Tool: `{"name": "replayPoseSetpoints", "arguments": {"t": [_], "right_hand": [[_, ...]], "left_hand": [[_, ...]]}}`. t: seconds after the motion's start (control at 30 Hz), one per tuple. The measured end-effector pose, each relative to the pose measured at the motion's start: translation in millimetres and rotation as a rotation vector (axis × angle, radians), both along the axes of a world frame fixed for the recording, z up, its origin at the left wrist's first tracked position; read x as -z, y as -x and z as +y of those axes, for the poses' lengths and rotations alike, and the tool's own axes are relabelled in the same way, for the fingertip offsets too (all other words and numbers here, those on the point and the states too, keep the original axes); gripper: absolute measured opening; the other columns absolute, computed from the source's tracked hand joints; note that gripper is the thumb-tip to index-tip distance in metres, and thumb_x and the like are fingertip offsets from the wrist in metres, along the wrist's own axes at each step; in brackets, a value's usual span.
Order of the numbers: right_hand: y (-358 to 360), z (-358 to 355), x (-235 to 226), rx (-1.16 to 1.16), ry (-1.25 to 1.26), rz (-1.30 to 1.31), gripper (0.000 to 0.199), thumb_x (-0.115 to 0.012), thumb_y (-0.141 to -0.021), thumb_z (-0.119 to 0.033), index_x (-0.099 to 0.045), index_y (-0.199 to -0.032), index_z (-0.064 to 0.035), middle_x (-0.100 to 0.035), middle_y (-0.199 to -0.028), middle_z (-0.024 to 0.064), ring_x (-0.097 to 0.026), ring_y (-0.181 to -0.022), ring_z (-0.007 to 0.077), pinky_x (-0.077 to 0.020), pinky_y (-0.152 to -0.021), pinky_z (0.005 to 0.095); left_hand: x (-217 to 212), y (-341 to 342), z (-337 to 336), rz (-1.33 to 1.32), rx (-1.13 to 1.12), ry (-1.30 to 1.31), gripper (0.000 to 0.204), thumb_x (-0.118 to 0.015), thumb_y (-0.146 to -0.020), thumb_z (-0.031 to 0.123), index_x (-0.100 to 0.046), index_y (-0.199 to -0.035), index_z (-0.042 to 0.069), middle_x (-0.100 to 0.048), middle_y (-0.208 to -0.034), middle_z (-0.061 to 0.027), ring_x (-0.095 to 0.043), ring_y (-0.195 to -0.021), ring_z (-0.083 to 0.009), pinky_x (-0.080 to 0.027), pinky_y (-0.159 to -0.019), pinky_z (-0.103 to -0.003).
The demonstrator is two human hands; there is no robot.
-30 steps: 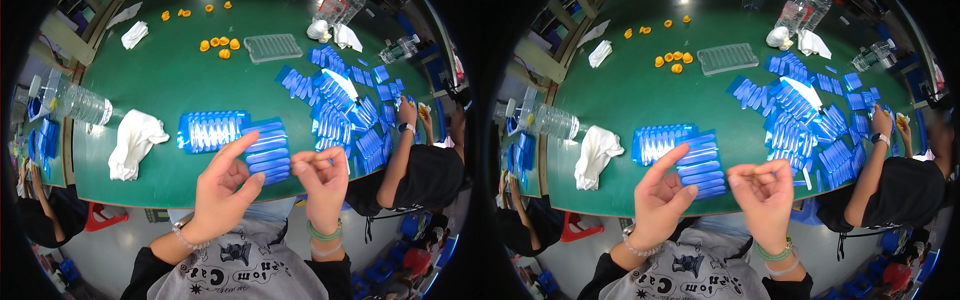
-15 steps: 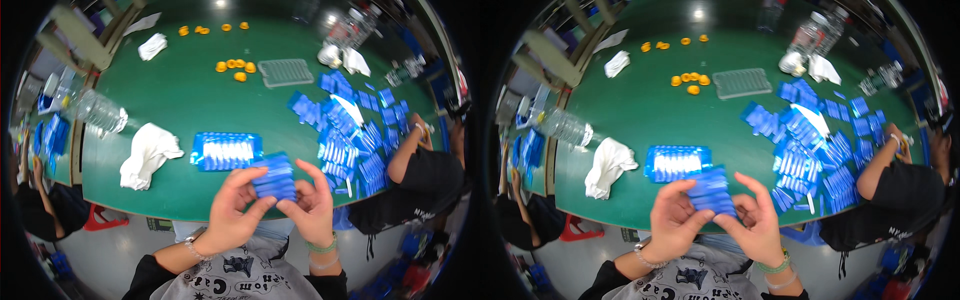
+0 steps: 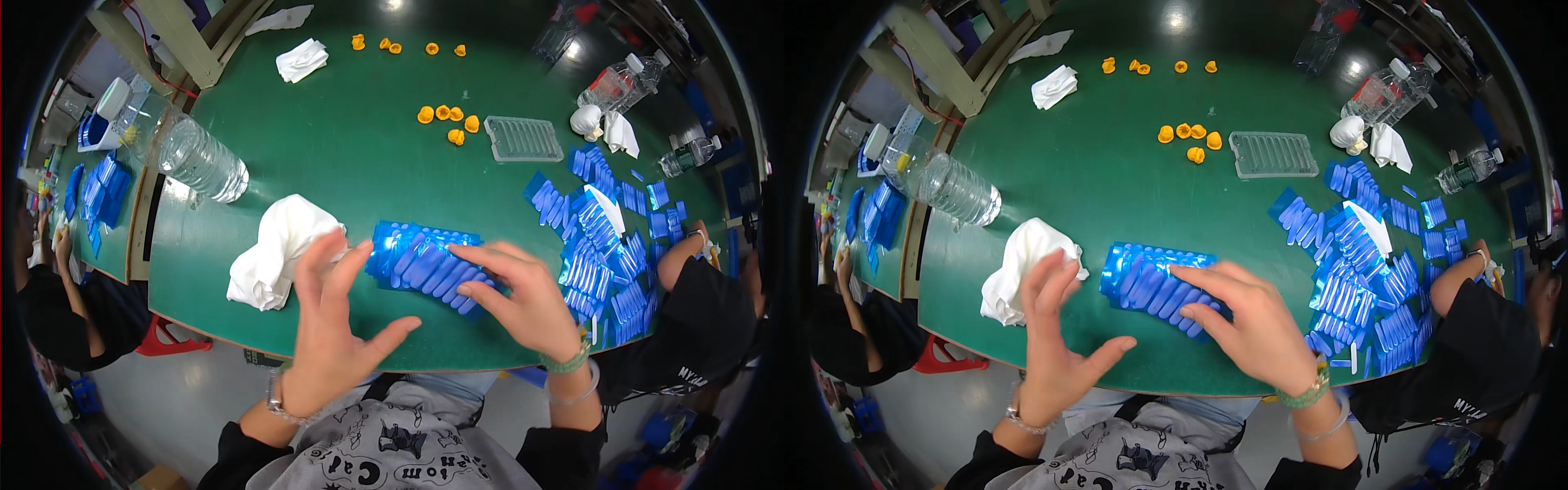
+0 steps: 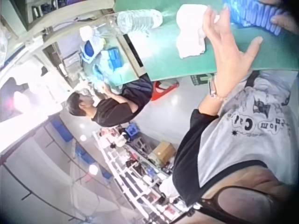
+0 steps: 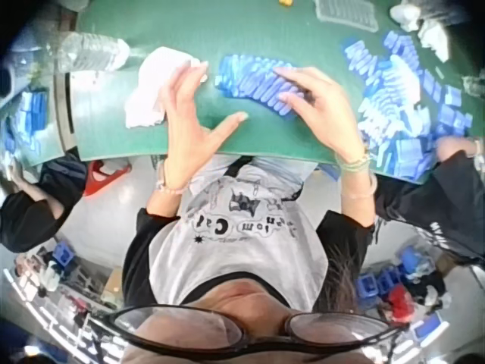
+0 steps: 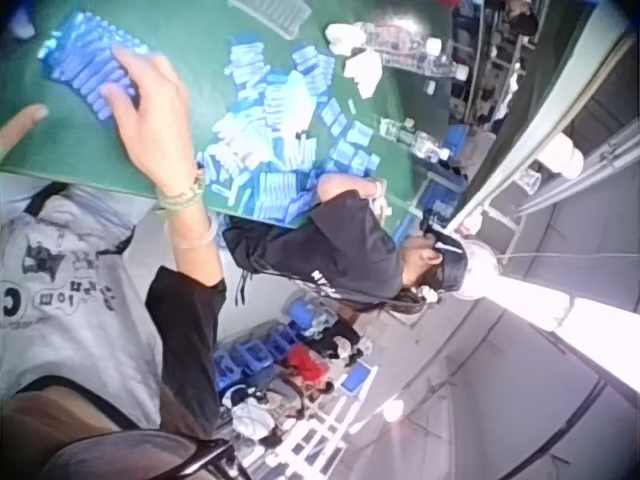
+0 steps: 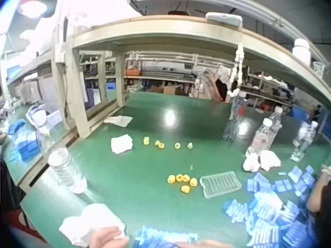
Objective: The person applies adhesive strips onto plastic sheets by hand, arranging, smoothing, and bending the sheets on the table.
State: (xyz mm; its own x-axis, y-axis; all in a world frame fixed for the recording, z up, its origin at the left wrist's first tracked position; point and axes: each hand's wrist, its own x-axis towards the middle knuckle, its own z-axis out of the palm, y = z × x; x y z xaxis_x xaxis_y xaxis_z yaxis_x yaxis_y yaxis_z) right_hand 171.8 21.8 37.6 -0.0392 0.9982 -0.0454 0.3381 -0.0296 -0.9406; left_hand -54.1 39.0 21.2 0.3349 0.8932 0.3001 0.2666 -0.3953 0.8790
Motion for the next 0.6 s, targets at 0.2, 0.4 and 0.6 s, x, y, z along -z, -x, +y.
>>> {"name": "replayPoseSetpoints", "arguments": {"t": [0.2,0.4,0.6], "right_hand": [[1,36,-13,-0.346,-0.279,-0.771,0.04,-0.071,-0.075,-0.015,-0.063,-0.113,-0.0057,-0.051,-0.123,0.012,-0.045,-0.11,0.0323,-0.0405,-0.094,0.0397],[-4,31,-3,-0.37,-0.248,-0.772,0.055,-0.077,-0.068,-0.026,-0.06,-0.115,-0.0028,-0.045,-0.13,0.0122,-0.034,-0.122,0.035,-0.0336,-0.1,0.0453],[-1,28,-1,-0.375,-0.148,-0.601,0.055,-0.077,-0.067,-0.018,-0.052,-0.113,-0.0024,-0.05,-0.119,0.0112,-0.041,-0.114,0.0342,-0.036,-0.096,0.0438]], "left_hand": [[-17,-8,46,0.702,0.316,-0.297,0.102,-0.082,-0.06,0.025,-0.027,-0.144,0.01,-0.037,-0.137,-0.0179,-0.031,-0.129,-0.0403,-0.02,-0.107,-0.058],[-15,-16,65,0.822,0.422,-0.372,0.09,-0.079,-0.064,0.022,-0.033,-0.141,0.013,-0.051,-0.107,-0.0115,-0.047,-0.111,-0.0285,-0.023,-0.105,-0.056],[-15,-19,69,0.795,0.467,-0.36,0.06,-0.077,-0.063,0.015,-0.053,-0.116,0.006,-0.049,-0.101,-0.0114,-0.048,-0.104,-0.0287,-0.028,-0.103,-0.047]]}}
